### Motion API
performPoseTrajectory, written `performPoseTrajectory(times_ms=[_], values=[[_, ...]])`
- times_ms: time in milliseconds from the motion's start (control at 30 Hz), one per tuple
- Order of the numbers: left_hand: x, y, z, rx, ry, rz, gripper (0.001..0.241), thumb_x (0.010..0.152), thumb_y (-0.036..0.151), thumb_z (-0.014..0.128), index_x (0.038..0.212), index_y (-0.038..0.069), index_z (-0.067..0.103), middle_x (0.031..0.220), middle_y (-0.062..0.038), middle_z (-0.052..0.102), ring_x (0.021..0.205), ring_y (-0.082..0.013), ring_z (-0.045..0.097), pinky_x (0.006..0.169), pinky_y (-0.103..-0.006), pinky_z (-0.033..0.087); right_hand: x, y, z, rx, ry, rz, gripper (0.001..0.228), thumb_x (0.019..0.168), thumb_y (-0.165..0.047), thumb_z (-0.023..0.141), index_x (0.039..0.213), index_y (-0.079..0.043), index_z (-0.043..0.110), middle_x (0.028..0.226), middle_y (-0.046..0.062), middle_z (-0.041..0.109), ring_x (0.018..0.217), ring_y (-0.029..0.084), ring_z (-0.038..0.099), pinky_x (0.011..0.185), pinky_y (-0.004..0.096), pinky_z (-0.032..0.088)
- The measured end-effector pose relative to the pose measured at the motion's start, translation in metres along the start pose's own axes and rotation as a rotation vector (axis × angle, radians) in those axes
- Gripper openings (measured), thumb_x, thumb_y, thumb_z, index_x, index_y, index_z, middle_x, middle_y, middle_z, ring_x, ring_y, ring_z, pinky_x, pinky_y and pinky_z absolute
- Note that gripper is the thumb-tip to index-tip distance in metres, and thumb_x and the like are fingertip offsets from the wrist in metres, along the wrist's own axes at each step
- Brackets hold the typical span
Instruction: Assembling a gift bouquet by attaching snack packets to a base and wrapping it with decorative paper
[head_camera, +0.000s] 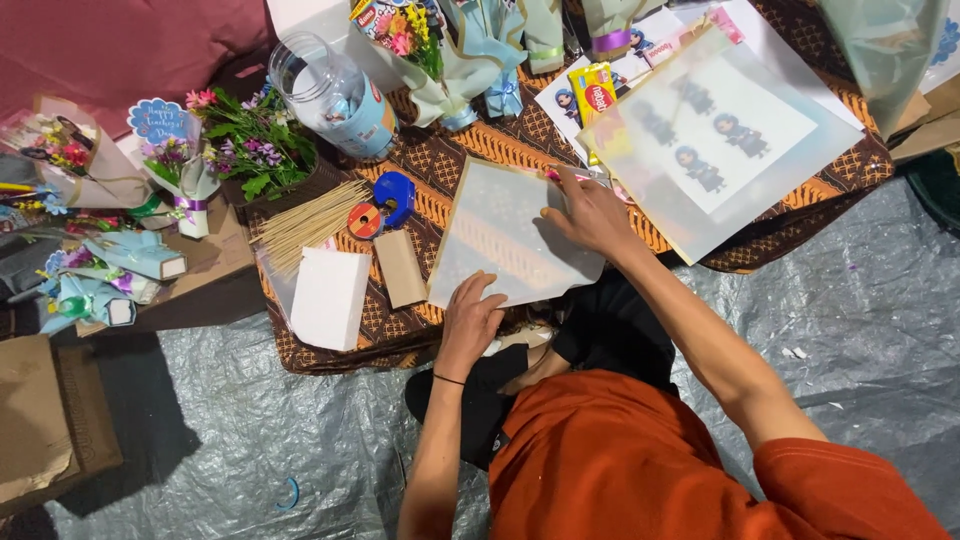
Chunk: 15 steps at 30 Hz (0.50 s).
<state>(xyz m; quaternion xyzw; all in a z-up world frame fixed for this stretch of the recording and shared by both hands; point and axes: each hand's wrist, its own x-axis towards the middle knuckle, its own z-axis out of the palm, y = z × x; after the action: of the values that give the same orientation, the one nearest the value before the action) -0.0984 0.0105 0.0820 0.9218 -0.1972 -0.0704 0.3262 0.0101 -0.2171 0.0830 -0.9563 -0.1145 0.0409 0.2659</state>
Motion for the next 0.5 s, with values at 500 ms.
performPoseTrajectory(times_ms=[500], values=[[0.022,-0.030,0.013,0.089,0.084,-0.056,0.014,0.083,0.025,0.061,0.085,0.012,0.065,0.105,-0.004,0.055,0.113,-0.0234,0.046,0.099,-0.0410,0.031,0.016,-0.013,0.004,-0.075,0.094,0.028,0.056,0.087,-0.039,0.052,0.123,0.001,0.037,0.079,0.027,0.061,0.089,0.043,0.059,0.070,0.055,0.047]])
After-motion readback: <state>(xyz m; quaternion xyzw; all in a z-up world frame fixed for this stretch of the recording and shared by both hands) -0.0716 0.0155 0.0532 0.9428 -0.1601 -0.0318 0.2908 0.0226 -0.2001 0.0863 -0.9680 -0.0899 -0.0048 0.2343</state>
